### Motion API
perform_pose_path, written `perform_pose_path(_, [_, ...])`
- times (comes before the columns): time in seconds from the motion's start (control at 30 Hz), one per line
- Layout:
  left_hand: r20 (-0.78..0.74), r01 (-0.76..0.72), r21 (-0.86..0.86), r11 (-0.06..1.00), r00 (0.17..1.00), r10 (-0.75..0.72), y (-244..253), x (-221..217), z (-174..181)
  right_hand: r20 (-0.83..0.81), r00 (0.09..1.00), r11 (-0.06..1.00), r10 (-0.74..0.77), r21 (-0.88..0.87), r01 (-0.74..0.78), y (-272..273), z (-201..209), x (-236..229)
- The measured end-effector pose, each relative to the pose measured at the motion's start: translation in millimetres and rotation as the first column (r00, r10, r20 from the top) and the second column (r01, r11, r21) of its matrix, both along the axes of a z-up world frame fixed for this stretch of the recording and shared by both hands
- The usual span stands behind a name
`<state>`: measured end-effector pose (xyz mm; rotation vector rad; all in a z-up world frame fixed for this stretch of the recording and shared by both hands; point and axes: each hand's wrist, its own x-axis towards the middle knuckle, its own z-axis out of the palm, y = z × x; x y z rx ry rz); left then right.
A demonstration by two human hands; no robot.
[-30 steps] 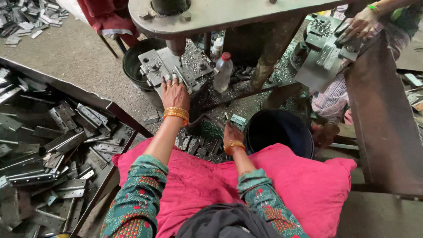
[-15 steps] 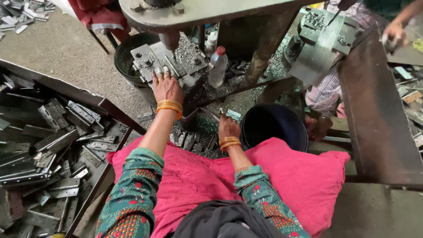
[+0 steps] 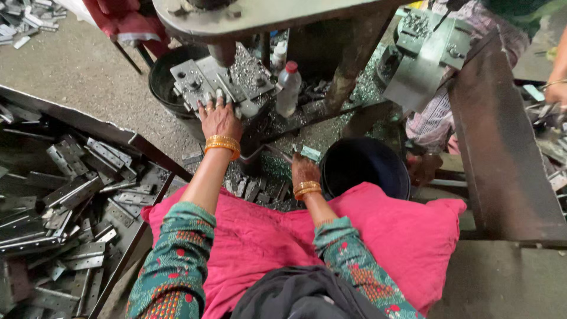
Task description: The person operates a drill press to process small metal pieces. They pick up a metal piece from a bin, place it under the drill, activate the machine, and then remove the processed piece, repeating this cycle continuously.
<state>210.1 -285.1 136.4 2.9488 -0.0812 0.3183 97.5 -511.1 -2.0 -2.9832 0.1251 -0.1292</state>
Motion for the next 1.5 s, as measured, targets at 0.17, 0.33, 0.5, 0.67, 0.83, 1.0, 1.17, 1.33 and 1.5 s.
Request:
perform_pose_path(0.17, [0.053, 0.034, -0.007, 0.999, 0.998, -0.034, 6.6, -4.3, 17.5, 0.021, 1.0, 1.0, 0.008, -0.025, -0.007, 9.9, 45.2, 11.1])
perform_pose_path(0.33, [0.025, -0.027, -0.111, 0.993, 0.999, 0.03, 0.5, 9.6, 11.1, 0.022, 0.999, 0.991, 0.04, -0.128, -0.037, 14.8, 77.0, 13.1])
perform_pose_path(0.5, [-0.002, -0.023, 0.052, 0.998, 1.0, 0.023, 0.0, 26.6, -2.5, 0.061, 0.998, 0.999, 0.001, -0.034, 0.001, 15.5, 38.8, 7.1])
perform_pose_path(0.67, [0.024, -0.009, 0.001, 1.0, 1.0, 0.009, 3.3, 13.8, 2.3, 0.006, 0.999, 0.998, 0.035, 0.052, -0.035, 6.7, 15.3, -1.6])
perform_pose_path(0.83, [-0.049, 0.021, -0.033, 0.999, 0.999, -0.022, 9.0, 15.2, 14.4, -0.017, 0.999, 0.995, 0.044, -0.084, -0.046, 8.7, 47.9, 14.4])
perform_pose_path(1.0, [0.011, 0.014, -0.022, 1.0, 1.0, -0.014, 4.6, 21.2, 3.5, -0.027, 0.998, 0.998, 0.057, -0.03, -0.057, 9.5, 46.2, 15.9])
perform_pose_path(1.17, [-0.031, -0.022, 0.011, 1.0, 0.999, 0.022, 4.0, 6.0, -3.2, -0.097, 0.995, 0.999, 0.027, 0.024, -0.025, 8.8, 22.3, -4.3])
perform_pose_path(1.33, [0.009, -0.003, 0.033, 0.999, 1.0, 0.002, 9.6, 28.6, 15.6, -0.094, 0.995, 0.999, 0.02, -0.042, -0.024, 7.8, 38.7, 21.4])
perform_pose_path(1.5, [-0.015, -0.075, 0.136, 0.988, 0.997, 0.078, 4.3, 35.6, -4.1, 0.071, 0.991, 0.991, 0.112, 0.068, -0.117, -3.3, 6.3, 6.5])
